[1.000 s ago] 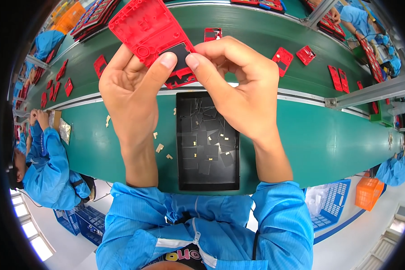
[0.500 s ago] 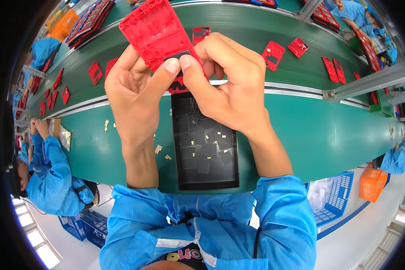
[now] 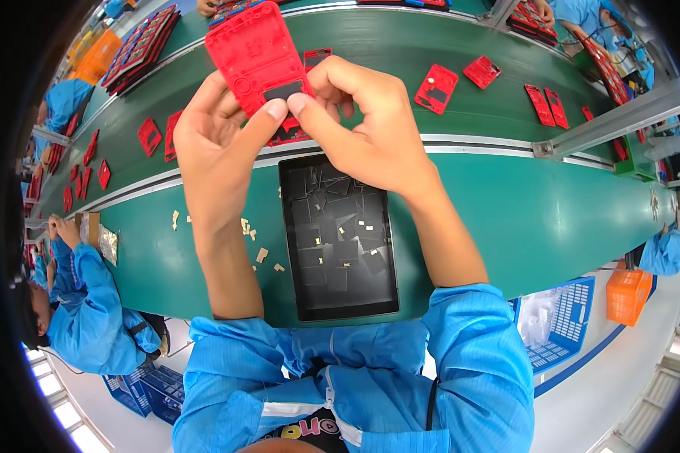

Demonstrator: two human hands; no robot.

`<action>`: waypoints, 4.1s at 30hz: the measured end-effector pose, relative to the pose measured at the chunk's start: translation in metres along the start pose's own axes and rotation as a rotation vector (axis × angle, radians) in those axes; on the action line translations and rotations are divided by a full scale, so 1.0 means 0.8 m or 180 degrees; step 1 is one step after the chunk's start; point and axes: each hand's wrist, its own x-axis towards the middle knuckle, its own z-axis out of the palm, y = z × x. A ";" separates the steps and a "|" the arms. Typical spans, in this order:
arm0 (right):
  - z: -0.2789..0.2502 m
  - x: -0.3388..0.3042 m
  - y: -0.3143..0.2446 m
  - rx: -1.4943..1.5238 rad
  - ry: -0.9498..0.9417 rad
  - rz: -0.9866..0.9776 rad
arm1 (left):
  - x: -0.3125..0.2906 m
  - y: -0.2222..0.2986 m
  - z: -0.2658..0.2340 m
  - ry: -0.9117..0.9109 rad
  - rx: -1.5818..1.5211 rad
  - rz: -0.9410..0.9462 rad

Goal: The person assembles small electronic components into red plastic casings by hand, working on an assembly line.

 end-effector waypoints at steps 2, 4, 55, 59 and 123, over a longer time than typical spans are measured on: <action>-0.002 0.000 0.012 0.0187 -0.0016 0.0690 | 0.011 -0.019 -0.001 0.0121 0.0183 -0.0060; -0.009 0.001 0.044 0.0241 -0.0185 0.1381 | 0.029 -0.058 -0.021 0.0313 0.0550 -0.0322; -0.161 -0.058 0.248 -0.3797 0.0440 0.1685 | 0.035 -0.083 -0.066 0.0708 0.2144 -0.0106; -0.154 -0.050 0.240 -0.2657 0.0436 0.1350 | 0.033 -0.086 -0.048 0.0483 0.1875 -0.0251; 0.004 0.008 -0.054 0.0691 0.0784 0.0649 | -0.001 0.014 -0.007 -0.0051 -0.0652 0.0019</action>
